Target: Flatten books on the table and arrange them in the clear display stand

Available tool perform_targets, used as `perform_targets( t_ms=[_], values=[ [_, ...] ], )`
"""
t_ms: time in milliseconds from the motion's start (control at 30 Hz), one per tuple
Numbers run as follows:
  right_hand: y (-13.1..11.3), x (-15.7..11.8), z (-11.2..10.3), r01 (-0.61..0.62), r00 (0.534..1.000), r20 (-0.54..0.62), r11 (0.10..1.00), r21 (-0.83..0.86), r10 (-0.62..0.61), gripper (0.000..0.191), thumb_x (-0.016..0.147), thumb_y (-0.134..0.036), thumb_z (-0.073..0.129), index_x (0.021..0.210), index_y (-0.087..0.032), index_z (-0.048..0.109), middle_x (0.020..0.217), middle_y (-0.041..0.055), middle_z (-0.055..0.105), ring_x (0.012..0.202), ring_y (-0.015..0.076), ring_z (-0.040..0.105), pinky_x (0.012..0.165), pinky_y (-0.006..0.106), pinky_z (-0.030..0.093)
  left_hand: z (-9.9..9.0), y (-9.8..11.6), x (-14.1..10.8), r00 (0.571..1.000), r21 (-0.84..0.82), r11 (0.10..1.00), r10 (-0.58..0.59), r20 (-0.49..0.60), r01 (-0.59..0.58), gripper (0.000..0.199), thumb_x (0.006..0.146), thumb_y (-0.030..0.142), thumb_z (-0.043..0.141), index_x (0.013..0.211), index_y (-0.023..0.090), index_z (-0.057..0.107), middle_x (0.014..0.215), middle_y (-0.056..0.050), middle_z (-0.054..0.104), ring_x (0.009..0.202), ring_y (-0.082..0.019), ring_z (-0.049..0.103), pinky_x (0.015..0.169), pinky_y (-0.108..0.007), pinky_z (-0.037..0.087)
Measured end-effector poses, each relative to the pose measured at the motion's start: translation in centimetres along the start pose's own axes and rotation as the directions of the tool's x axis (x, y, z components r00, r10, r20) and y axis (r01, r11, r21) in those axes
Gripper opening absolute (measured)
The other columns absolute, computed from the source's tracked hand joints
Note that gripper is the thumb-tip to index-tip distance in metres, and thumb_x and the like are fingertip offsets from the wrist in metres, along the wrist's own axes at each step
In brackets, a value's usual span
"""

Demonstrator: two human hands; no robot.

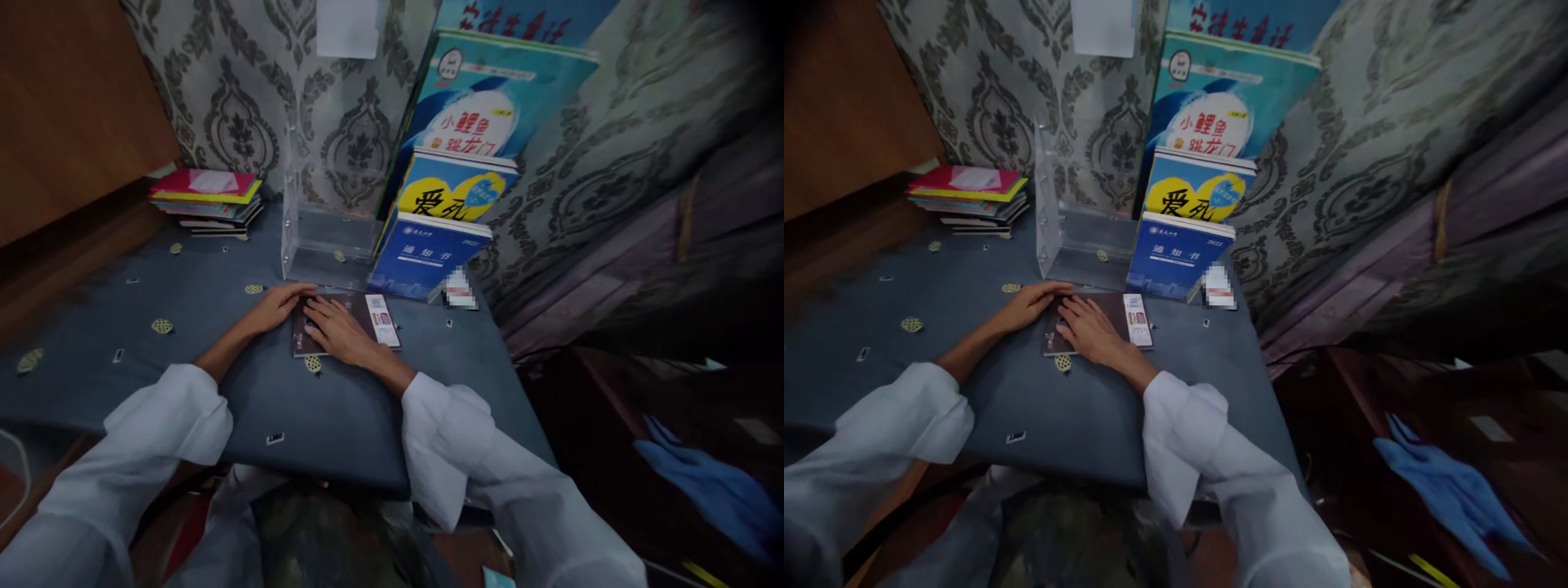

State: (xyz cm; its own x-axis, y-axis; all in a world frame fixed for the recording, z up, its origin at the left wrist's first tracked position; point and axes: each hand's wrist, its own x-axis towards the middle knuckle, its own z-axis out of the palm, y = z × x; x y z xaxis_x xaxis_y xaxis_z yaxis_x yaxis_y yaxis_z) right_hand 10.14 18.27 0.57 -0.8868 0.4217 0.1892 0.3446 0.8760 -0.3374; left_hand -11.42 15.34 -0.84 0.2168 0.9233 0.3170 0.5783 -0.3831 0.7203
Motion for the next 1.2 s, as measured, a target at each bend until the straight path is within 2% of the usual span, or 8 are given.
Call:
perform_targets(
  t_ms=[100, 200, 367, 500, 733, 933, 1067, 1200],
  values=[
    [-1.0, -0.1, 0.4, 0.059, 0.998, -0.002, 0.998, 0.006, -0.059, 0.044, 0.105, -0.033, 0.046, 0.143, -0.013, 0.057, 0.151, 0.0159, 0.054, 0.151, 0.0292, 0.035, 0.124, 0.055, 0.030, 0.0, -0.1, -0.1, 1.000, 0.024, 0.999, 0.024, 0.005, -0.024, 0.044, 0.096, 0.025, 0.040, 0.133, 0.017, 0.063, 0.130, -0.010, 0.071, 0.122, -0.022, 0.066, 0.109, -0.044, 0.048],
    [-1.9, -1.6, 0.6, 0.139, 0.990, 0.015, 0.990, 0.024, -0.139, 0.042, 0.107, -0.034, 0.042, 0.140, -0.017, 0.060, 0.149, 0.0123, 0.058, 0.149, 0.0272, 0.039, 0.124, 0.055, 0.030, 0.0, -0.2, 0.0, 0.999, 0.037, 0.998, 0.047, 0.026, -0.048, 0.043, 0.097, 0.022, 0.039, 0.132, 0.016, 0.063, 0.127, -0.010, 0.072, 0.120, -0.020, 0.067, 0.108, -0.042, 0.049],
    [-3.2, -3.9, 1.2, 0.190, 0.982, 0.014, 0.981, 0.028, -0.190, 0.043, 0.106, -0.031, 0.044, 0.145, -0.017, 0.055, 0.153, 0.0113, 0.053, 0.149, 0.0242, 0.040, 0.124, 0.051, 0.031, 0.0, 0.2, -0.1, 0.998, 0.087, 0.995, 0.050, 0.037, -0.053, 0.041, 0.098, 0.022, 0.041, 0.132, 0.018, 0.064, 0.125, -0.008, 0.074, 0.118, -0.020, 0.068, 0.106, -0.041, 0.051],
    [-3.8, -4.4, 1.4, 0.174, 0.984, 0.029, 0.984, -0.033, -0.174, 0.046, 0.105, -0.028, 0.048, 0.148, -0.015, 0.051, 0.155, 0.0125, 0.050, 0.150, 0.0240, 0.038, 0.126, 0.048, 0.030, 0.4, 0.9, -0.4, 0.998, 0.185, 0.981, 0.054, 0.042, -0.061, 0.041, 0.099, 0.030, 0.043, 0.130, 0.018, 0.065, 0.129, -0.008, 0.072, 0.121, -0.022, 0.066, 0.108, -0.041, 0.050],
    [-4.5, -5.7, 1.2, 0.135, 0.991, 0.025, 0.986, -0.101, -0.133, 0.044, 0.105, -0.030, 0.049, 0.148, -0.021, 0.051, 0.157, 0.0102, 0.049, 0.151, 0.0213, 0.037, 0.126, 0.046, 0.030, 1.1, 0.7, -0.9, 0.991, 0.279, 0.952, 0.106, 0.079, -0.123, 0.040, 0.101, 0.036, 0.041, 0.128, 0.021, 0.066, 0.134, -0.008, 0.069, 0.129, -0.023, 0.061, 0.112, -0.044, 0.046],
    [-4.5, -7.6, 0.1, 0.110, 0.993, 0.045, 0.985, -0.132, -0.105, 0.045, 0.106, -0.034, 0.045, 0.150, -0.023, 0.048, 0.159, 0.0127, 0.045, 0.152, 0.0247, 0.034, 0.125, 0.052, 0.028, 1.2, 0.7, -1.1, 0.989, 0.308, 0.940, 0.128, 0.074, -0.145, 0.043, 0.103, 0.041, 0.040, 0.130, 0.018, 0.064, 0.138, -0.012, 0.065, 0.132, -0.025, 0.058, 0.113, -0.046, 0.046],
    [-3.9, -9.1, -0.5, 0.050, 0.998, 0.032, 0.990, -0.134, -0.046, 0.054, 0.105, -0.037, 0.047, 0.155, -0.020, 0.039, 0.160, 0.0149, 0.042, 0.154, 0.0257, 0.030, 0.125, 0.054, 0.028, 1.3, 0.8, -1.3, 0.990, 0.331, 0.933, 0.123, 0.073, -0.141, 0.042, 0.103, 0.042, 0.040, 0.130, 0.020, 0.064, 0.140, -0.011, 0.064, 0.132, -0.025, 0.058, 0.113, -0.047, 0.046],
    [-1.8, -11.1, -0.8, -0.051, 0.998, -0.044, 0.993, -0.103, 0.047, 0.061, 0.103, -0.035, 0.050, 0.159, -0.018, 0.032, 0.161, 0.0170, 0.041, 0.154, 0.0272, 0.029, 0.124, 0.057, 0.030, 1.3, 0.7, -1.3, 0.990, 0.347, 0.927, 0.123, 0.069, -0.140, 0.042, 0.102, 0.041, 0.039, 0.131, 0.022, 0.063, 0.140, -0.010, 0.064, 0.132, -0.025, 0.058, 0.113, -0.049, 0.046]
  ],
)
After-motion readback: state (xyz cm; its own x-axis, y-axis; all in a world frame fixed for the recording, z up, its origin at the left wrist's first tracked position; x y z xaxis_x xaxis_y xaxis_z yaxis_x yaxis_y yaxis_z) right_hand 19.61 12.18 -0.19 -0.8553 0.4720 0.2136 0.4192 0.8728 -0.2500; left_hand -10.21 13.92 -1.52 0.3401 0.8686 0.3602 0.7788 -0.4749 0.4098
